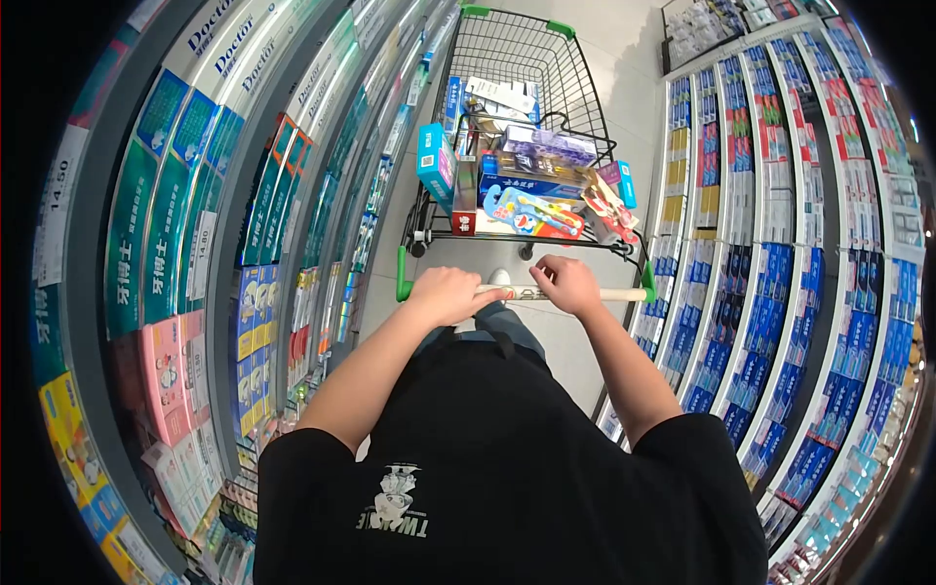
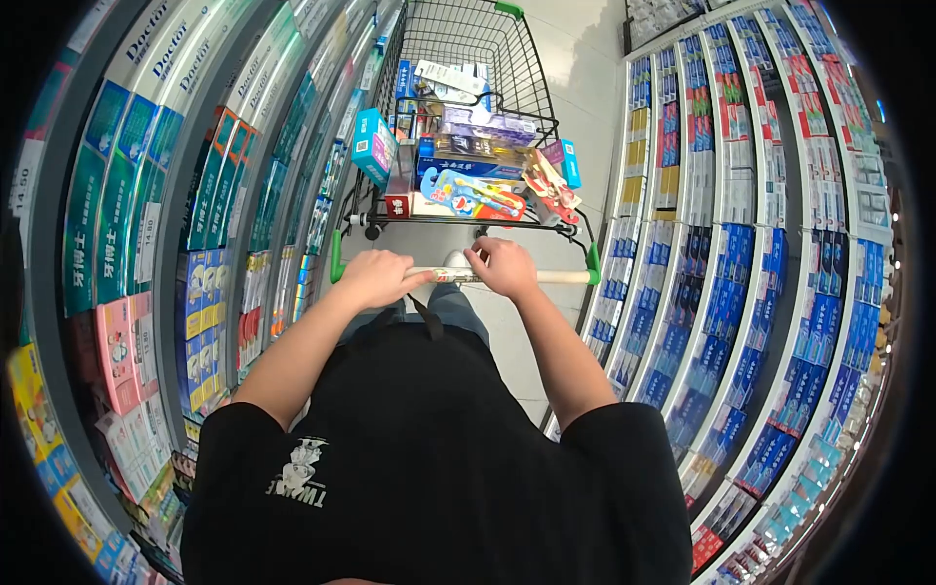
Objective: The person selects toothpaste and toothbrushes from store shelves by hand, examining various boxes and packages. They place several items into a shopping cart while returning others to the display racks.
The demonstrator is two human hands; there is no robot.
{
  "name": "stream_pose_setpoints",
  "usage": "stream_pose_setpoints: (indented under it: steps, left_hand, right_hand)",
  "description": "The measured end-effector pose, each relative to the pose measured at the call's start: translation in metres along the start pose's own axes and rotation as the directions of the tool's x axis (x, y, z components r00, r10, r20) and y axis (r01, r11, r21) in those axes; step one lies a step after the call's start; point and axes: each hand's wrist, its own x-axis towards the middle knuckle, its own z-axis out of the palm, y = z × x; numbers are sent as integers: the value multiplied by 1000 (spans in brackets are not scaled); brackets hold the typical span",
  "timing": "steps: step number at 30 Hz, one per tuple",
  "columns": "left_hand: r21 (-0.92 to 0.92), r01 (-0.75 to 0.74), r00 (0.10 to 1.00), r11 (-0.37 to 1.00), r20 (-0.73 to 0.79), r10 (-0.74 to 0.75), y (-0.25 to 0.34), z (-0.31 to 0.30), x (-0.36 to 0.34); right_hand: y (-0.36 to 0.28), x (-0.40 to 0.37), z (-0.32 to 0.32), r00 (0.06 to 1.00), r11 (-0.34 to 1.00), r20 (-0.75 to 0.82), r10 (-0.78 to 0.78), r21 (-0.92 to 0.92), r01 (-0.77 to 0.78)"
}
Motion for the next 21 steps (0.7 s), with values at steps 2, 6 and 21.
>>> stream_pose_setpoints:
  steps: [2, 6, 21]
  left_hand:
    - [-1, 30, 998, 1000, 53, -30, -1, -2, 3]
    - [17, 75, 991, 997, 111, -77, 2, 0, -2]
    - [121, 139, 990, 983, -34, -136, 18, 53, -64]
  right_hand:
    - [-4, -5, 1, 1000, 1000, -8, 6, 14, -6]
    - [-11, -19, 7, 999, 996, -23, -25, 83, 26]
    - [11, 12, 27, 904, 930, -327, -274, -329, 163]
